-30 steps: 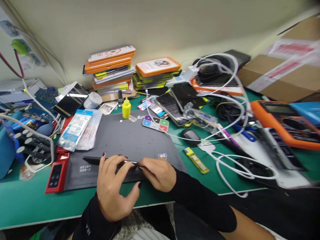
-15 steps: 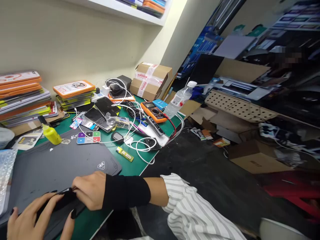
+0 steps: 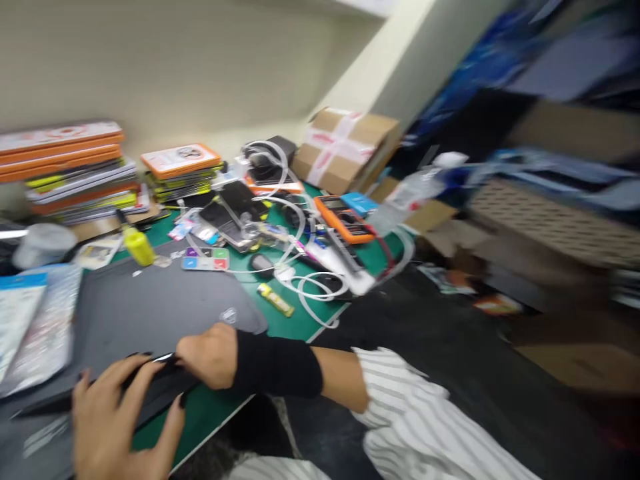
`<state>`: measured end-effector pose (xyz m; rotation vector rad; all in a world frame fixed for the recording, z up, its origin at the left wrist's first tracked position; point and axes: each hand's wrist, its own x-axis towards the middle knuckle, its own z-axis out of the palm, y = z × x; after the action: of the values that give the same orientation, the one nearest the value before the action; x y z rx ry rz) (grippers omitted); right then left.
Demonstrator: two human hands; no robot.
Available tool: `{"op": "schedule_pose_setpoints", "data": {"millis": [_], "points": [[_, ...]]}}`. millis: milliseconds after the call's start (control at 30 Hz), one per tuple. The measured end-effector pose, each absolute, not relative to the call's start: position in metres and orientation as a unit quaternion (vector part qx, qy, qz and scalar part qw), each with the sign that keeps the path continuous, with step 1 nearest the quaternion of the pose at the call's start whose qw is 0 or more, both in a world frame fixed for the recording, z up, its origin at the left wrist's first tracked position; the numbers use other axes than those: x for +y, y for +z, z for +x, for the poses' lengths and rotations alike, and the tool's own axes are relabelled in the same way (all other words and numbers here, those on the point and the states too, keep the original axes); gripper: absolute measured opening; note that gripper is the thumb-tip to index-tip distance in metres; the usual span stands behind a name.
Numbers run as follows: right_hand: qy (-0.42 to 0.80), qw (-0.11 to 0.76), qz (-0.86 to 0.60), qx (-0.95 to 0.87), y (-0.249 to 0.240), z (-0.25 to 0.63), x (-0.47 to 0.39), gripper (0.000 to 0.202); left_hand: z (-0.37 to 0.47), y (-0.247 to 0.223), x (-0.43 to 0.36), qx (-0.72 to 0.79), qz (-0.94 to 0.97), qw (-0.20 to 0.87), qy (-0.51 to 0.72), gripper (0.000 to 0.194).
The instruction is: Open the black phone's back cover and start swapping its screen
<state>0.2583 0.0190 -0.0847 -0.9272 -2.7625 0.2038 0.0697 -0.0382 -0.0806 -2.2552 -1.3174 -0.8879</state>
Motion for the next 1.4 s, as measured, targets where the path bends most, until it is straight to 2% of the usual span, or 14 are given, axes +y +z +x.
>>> {"op": "schedule_pose_setpoints", "data": {"millis": [133,267,800,967,1400], "points": [[0.021,0.282,-0.279,-0.918,-0.106,0.259,0.011,0.025,0.09,-0.071,-0.058,-0.57,-0.75,0.143,-0.304,0.033],[0.007,0.343,-0.244,-0.907,-0.112,0.261,0.012,0.021,0.096,-0.075,-0.064,-0.604,-0.718,0.075,-0.337,0.028],[-0.015,0.283,-0.25,-0.926,-0.109,0.261,0.011,0.02,0.095,-0.073,-0.068,-0.607,-0.724,0.056,-0.323,0.031],[0.003,0.234,-0.264,-0.936,-0.105,0.263,0.009,0.02,0.095,-0.072,-0.067,-0.607,-0.726,0.055,-0.318,0.033],[-0.021,0.205,-0.271,-0.94,-0.113,0.263,0.01,0.018,0.095,-0.072,-0.068,-0.609,-0.729,0.049,-0.309,0.033]]}}
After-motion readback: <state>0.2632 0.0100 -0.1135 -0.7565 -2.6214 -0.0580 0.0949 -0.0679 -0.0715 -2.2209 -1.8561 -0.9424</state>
